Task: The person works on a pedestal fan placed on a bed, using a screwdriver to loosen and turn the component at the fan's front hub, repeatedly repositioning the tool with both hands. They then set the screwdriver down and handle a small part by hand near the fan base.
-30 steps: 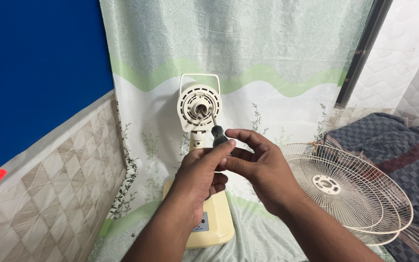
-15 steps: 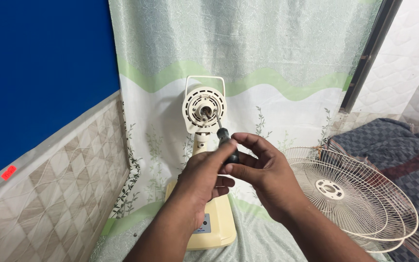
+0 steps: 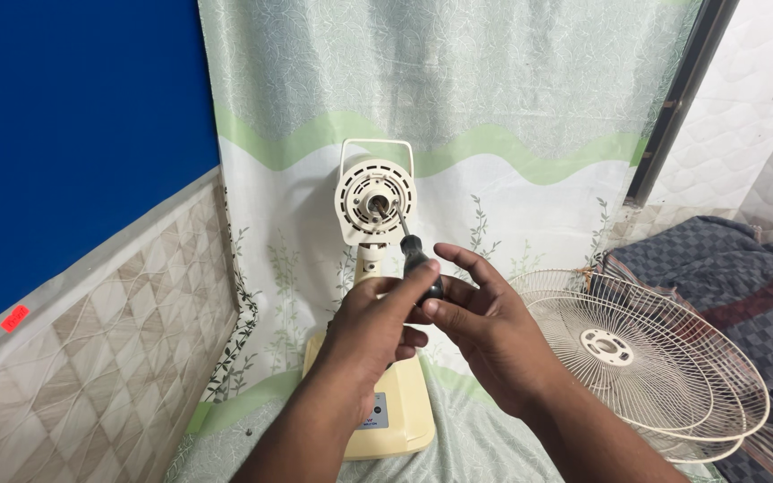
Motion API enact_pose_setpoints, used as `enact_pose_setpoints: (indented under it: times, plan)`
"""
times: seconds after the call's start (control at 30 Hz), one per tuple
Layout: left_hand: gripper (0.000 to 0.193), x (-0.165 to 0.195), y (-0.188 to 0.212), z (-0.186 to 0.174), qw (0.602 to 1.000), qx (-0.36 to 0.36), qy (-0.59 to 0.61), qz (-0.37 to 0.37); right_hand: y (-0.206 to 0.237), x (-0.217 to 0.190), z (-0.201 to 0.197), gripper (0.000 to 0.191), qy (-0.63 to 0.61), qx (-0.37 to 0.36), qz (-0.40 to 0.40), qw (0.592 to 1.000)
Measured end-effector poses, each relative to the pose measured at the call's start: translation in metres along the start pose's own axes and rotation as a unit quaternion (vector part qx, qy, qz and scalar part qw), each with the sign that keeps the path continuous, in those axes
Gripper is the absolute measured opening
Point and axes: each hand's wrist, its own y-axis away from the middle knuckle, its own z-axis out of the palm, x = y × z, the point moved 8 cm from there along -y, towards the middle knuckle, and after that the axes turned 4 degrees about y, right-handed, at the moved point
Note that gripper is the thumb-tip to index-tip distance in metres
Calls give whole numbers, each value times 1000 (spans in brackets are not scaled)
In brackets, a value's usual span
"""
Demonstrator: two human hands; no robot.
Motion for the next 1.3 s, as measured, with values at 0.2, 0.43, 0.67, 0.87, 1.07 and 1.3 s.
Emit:
enact_pose_setpoints:
  times: [0.2,0.43,0.67,0.87,1.07,1.3]
  plan:
    - [45,3,-1,-2,999,3,5,44,3,-2,-5,77,19,35,-8,999]
    - [32,-9,-10,4,980,-69,184,8,6,-7,0,65,79,49,-84,992]
    - [33,-10,-9,14,988,-69,130,-38,10,-11,11,57,128,1,-96,987]
    - [32,-10,-16,23,986,-108,126,-18,9,-7,8,62,105,12,-123,987]
    - [39,-11,-17,27,985,-115,126,-33,14,7,-5,48,141,82,-147,976]
    - [47,-3,-9,17,999,-46,20,-3,14,-13,-8,41,145,68,-139,977]
